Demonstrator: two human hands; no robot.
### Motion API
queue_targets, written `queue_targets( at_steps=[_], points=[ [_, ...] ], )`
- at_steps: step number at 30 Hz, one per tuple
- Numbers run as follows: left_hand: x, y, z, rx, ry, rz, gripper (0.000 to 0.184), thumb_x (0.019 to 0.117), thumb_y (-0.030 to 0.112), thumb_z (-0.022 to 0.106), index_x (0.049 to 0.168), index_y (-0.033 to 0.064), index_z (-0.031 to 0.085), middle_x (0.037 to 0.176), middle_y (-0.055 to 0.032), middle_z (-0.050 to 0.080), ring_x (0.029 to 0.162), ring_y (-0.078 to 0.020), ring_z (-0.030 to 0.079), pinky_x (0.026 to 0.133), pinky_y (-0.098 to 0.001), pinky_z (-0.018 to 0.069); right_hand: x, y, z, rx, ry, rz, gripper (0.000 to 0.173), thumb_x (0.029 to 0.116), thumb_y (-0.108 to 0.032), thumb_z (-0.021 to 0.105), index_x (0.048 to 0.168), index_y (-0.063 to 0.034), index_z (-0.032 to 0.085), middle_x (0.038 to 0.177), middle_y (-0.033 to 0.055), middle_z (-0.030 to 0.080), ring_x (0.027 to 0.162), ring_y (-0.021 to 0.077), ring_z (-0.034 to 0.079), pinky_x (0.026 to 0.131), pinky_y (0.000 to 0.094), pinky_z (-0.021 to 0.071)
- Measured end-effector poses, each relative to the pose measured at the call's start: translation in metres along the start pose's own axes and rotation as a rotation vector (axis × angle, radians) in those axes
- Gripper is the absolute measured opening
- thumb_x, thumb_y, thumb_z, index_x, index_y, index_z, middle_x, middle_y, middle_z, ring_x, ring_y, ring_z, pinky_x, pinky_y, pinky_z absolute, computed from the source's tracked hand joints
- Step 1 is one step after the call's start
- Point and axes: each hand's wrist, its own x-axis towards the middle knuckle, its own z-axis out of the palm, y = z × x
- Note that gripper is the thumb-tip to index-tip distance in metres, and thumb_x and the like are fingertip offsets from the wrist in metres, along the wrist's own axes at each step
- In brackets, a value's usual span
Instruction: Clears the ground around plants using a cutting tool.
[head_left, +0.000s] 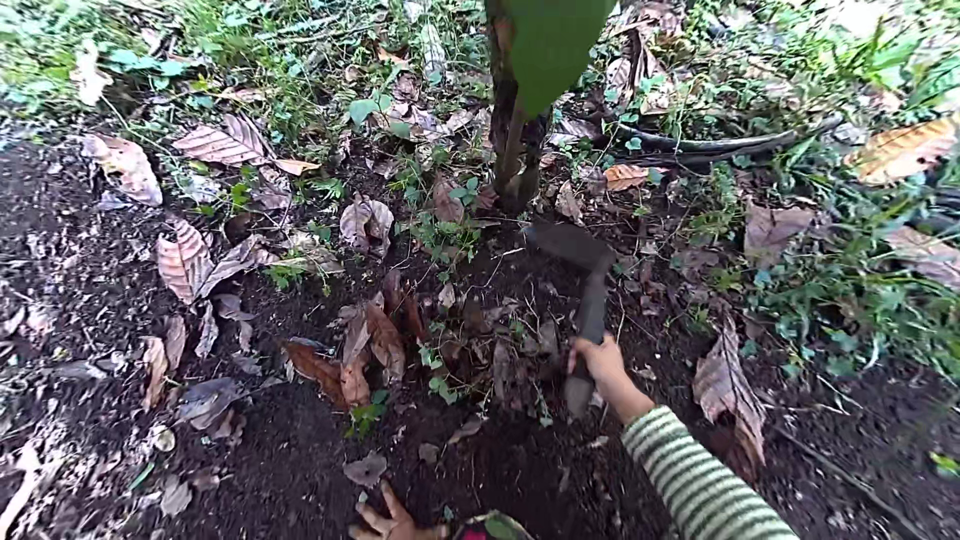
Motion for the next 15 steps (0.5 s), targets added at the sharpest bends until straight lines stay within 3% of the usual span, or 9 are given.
queue_targets(
  at_steps=[2,4,6,10,12,15],
  points=[
    [-0.002,0.003,-0.007,-0.004,-0.052,-0.015,0.16,0.044,0.069,0.094,0.167,0.0223,0.004,0.167,-0.0332,-0.012,0.147,-0.0689,-0.005,0.091,-0.0936,0.0237,0.026,-0.014,0.013,0.157,0.13,-0.077,0.039,0.1,-0.006,0.058,0.132,0.0019,0.038,0.072,0.0108,0.061,0.051,0.0205,0.063,0.052,0.0379,0.0607],
    [-0.005,0.006,-0.014,0.023,-0.1,-0.026,0.16,0.0473,0.069,0.094,0.167,0.0221,-0.001,0.167,-0.0331,-0.014,0.147,-0.0688,-0.004,0.093,-0.0924,0.0255,0.015,0.009,0.03,0.108,0.123,-0.065,0.045,0.0971,-0.004,0.059,0.135,0.0035,0.037,0.072,0.0127,0.062,0.053,0.0221,0.064,0.054,0.0398,0.0609],
    [-0.005,0.008,-0.016,0.036,-0.106,-0.032,0.158,0.0489,0.067,0.094,0.167,0.0227,-0.002,0.167,-0.0325,-0.014,0.148,-0.0679,-0.003,0.093,-0.0912,0.0273,-0.038,0.063,0.037,-0.188,-0.073,0.021,0.057,0.0922,-0.006,0.064,0.142,0.0052,0.037,0.076,0.015,0.065,0.058,0.0247,0.066,0.059,0.0439,0.0604],
    [-0.001,0.006,-0.014,0.041,-0.154,-0.043,0.16,0.049,0.07,0.093,0.167,0.0234,-0.005,0.167,-0.0309,-0.018,0.148,-0.0668,-0.007,0.095,-0.0907,0.0265,-0.127,0.138,0.017,-0.577,-0.374,0.253,0.064,0.0907,-0.014,0.071,0.146,-0.0045,0.041,0.083,0.0137,0.069,0.061,0.0242,0.07,0.061,0.0435,0.0619],
    [0.0,0.004,-0.013,0.042,-0.165,-0.038,0.16,0.0496,0.07,0.093,0.167,0.0232,-0.006,0.166,-0.0315,-0.02,0.148,-0.0672,-0.008,0.095,-0.0911,0.0253,-0.128,0.136,-0.002,-0.592,-0.364,0.252,0.058,0.089,-0.015,0.074,0.139,-0.0052,0.046,0.082,0.0131,0.07,0.06,0.0241,0.07,0.06,0.0431,0.0624],
    [0.002,0.001,-0.009,0.051,-0.142,-0.006,0.159,0.0487,0.075,0.09,0.167,0.0192,0.0,0.166,-0.0332,-0.018,0.148,-0.0676,-0.007,0.095,-0.0915,0.0251,-0.099,0.093,-0.02,-0.296,-0.174,0.115,0.059,0.0891,-0.008,0.071,0.14,0.0014,0.043,0.077,0.0158,0.066,0.056,0.0267,0.067,0.055,0.0446,0.0609]
  ],
)
